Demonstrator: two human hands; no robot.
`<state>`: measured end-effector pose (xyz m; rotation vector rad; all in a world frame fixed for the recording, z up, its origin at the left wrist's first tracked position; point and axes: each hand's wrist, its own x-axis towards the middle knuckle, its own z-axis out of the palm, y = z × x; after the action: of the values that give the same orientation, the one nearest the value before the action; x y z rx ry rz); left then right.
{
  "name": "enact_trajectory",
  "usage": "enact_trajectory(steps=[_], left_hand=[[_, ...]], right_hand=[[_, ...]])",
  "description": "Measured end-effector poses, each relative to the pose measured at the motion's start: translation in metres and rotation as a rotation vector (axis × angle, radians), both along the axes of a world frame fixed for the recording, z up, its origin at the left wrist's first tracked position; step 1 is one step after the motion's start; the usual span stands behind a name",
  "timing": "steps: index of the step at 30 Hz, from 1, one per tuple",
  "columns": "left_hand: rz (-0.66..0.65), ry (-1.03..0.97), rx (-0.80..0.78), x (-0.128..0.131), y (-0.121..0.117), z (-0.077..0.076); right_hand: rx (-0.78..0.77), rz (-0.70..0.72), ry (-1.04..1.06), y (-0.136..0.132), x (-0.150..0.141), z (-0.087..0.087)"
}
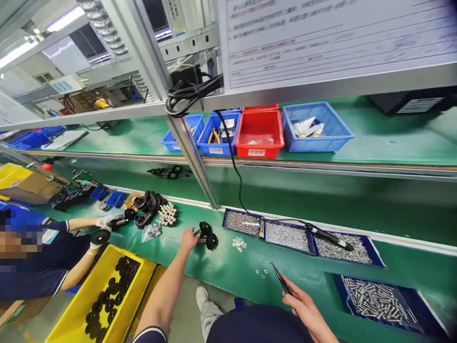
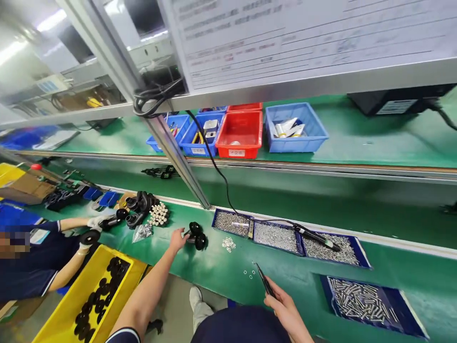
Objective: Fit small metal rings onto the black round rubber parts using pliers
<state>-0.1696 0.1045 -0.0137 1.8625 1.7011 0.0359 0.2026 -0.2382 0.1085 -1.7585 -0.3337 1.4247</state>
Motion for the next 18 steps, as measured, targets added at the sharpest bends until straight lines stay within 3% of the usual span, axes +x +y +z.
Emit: enact_trajectory(steps=[5,9,14,18], left_hand=[[0.098,-0.024,-0.155,0.019,0.023,-0.003],[0.335,-0.149,-0.197,0.026,0.017,-0.006],[0.716,-0.480,-0.263,0.035,0.018,-0.006],[0.902,-0.853,-0.351,0.046,0.027,-0.005]], right_hand=[[0.171,0.109,0.014,0.004,-0.018,-0.022],[0.263,0.162,0.028,0.001,-0.019,-0.032],[0.199,0.097,-0.005,0.003,-0.010,-0.024],[0.152,0.072,-0.049,0.011,-0.005,-0.022]])
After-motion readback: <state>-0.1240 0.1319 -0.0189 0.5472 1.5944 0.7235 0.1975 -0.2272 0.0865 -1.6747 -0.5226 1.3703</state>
